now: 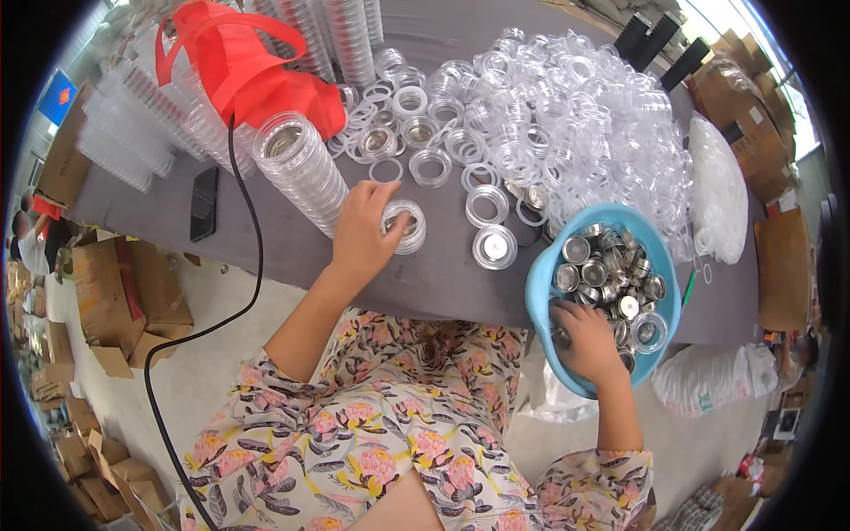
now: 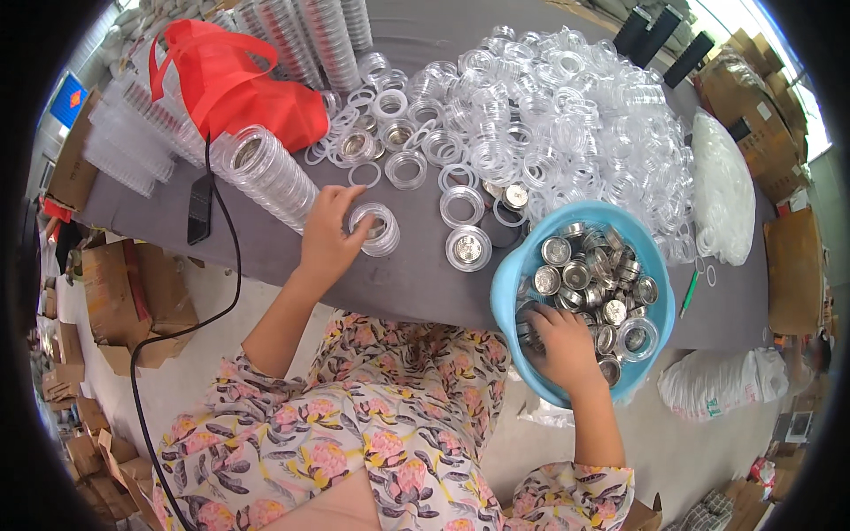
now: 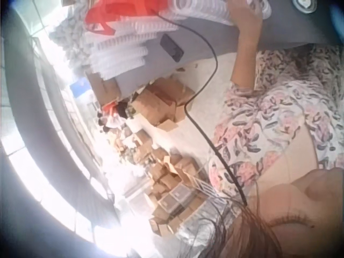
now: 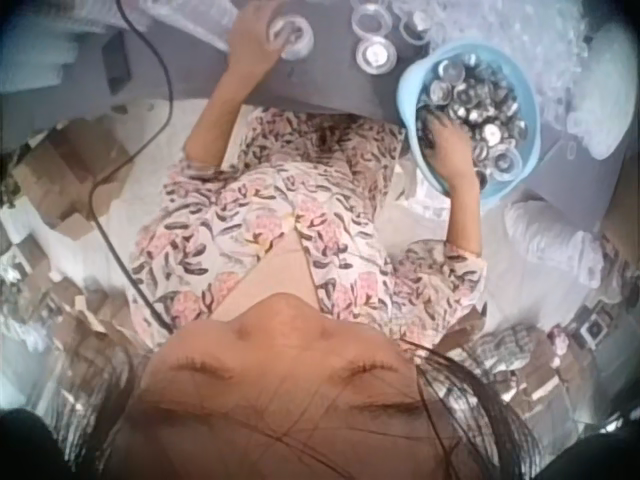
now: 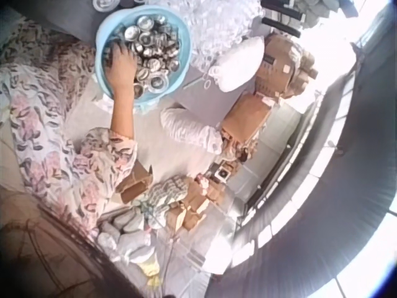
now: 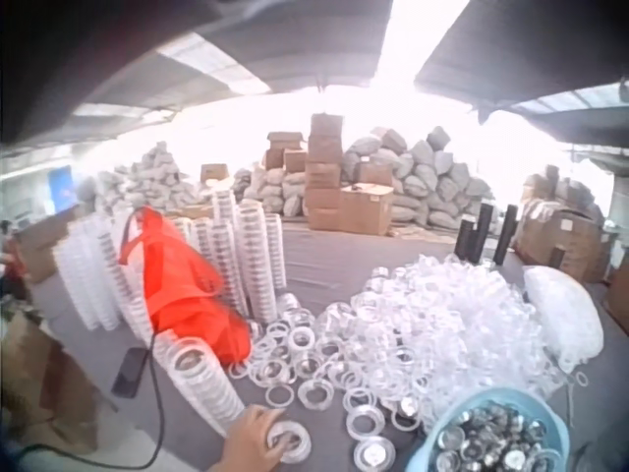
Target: The person assembles small clear plastic containers by placing metal mesh inserts and metal lids into them. They work at a table with stacks of parts, picking up a container, inserting a mesh piece, and screwing on a lid. The person occasionally uses a thin stick to adjust the mesh inside the container before closing it.
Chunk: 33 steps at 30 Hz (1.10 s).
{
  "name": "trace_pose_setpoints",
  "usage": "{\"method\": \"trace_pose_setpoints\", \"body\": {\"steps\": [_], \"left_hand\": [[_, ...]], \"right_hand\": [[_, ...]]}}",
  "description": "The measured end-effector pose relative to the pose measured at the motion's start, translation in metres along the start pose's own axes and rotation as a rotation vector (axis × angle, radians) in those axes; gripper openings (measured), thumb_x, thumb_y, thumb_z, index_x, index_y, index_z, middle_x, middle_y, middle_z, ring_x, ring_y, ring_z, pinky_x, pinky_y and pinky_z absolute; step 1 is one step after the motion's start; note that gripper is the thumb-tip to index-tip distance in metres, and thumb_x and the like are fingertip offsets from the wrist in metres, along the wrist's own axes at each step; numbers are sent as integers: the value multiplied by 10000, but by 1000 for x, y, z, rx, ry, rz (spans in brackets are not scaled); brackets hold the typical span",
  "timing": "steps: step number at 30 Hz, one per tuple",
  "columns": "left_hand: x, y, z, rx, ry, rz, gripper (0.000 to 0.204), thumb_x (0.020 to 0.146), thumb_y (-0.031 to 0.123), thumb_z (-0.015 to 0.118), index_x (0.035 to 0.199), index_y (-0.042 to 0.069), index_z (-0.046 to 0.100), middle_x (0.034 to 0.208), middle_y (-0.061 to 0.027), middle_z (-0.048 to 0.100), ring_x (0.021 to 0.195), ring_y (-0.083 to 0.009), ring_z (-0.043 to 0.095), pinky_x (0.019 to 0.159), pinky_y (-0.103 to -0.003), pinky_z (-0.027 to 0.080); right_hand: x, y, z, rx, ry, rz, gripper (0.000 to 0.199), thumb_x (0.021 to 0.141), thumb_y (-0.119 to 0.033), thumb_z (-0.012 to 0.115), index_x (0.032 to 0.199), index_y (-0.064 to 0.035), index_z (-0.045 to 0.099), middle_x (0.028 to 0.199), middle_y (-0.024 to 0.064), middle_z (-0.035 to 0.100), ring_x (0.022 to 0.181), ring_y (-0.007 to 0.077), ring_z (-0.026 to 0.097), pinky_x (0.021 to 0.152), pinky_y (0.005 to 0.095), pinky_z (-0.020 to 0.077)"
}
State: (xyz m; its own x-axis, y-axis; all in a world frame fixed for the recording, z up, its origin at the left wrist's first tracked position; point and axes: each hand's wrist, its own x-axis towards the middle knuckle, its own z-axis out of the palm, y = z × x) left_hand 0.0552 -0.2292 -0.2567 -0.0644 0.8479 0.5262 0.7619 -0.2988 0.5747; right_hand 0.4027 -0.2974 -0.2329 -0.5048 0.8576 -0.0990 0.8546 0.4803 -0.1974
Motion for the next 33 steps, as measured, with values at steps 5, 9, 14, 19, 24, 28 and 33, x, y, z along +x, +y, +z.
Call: {"method": "trace_pose_setpoints", "body": {"steps": [5, 9, 14, 19, 24, 28, 33], "left_hand": [[-15, -15, -1, 79, -270, 236, 244, 729, 104, 679, 956, 46, 611, 935, -85, 595, 937, -277, 550, 803, -393, 417], [-14, -16, -3, 75, -393, 188, 247, 738, 93, 671, 974, 53, 613, 968, -85, 613, 987, -276, 550, 856, -406, 404], [-20, -18, -4, 225, -341, 353, 220, 757, 92, 642, 972, 56, 620, 938, -73, 619, 980, -252, 554, 874, -436, 392], [-18, -25, -5, 123, -409, 305, 198, 773, 91, 627, 968, 51, 627, 890, -83, 631, 928, -256, 571, 876, -422, 400], [-12, -26, -4, -4, -398, 264, 190, 792, 63, 608, 979, 35, 624, 891, -96, 631, 892, -284, 573, 838, -379, 419], [-21, -17, -4, -219, -185, 35, 166, 823, 43, 594, 984, 14, 624, 878, -111, 622, 866, -275, 570, 785, -348, 434], [-20, 0, -18, -424, -73, -91, 179, 860, 46, 576, 1024, -4, 626, 920, -91, 629, 851, -203, 573, 785, -297, 429]], "right_hand": [[-13, 6, 9, -70, 16, 3, 513, 636, -177, 724, 1118, -74, 578, 1120, 87, 589, 1007, 271, 557, 854, 397, 432], [-8, 3, 7, 5, -44, 75, 518, 639, -123, 699, 1138, -90, 563, 1096, 93, 587, 991, 286, 560, 850, 401, 432], [-5, 2, 3, 6, -93, 87, 607, 639, -128, 701, 1214, -90, 509, 1089, 123, 585, 994, 315, 562, 861, 409, 432], [-4, 5, 2, 1, -134, 45, 665, 625, -117, 704, 1253, -90, 488, 1098, 130, 587, 997, 316, 563, 857, 409, 438], [0, 6, 2, -27, -131, 14, 593, 626, -101, 689, 1199, -97, 536, 1005, 85, 629, 933, 281, 579, 818, 391, 441], [1, 18, 11, 143, 8, 100, 437, 666, -100, 661, 1095, -92, 580, 899, 85, 633, 874, 285, 576, 789, 398, 435], [11, 15, 25, 50, 63, 141, 302, 694, -49, 609, 995, -70, 616, 814, 120, 630, 798, 310, 580, 724, 411, 460]]}}
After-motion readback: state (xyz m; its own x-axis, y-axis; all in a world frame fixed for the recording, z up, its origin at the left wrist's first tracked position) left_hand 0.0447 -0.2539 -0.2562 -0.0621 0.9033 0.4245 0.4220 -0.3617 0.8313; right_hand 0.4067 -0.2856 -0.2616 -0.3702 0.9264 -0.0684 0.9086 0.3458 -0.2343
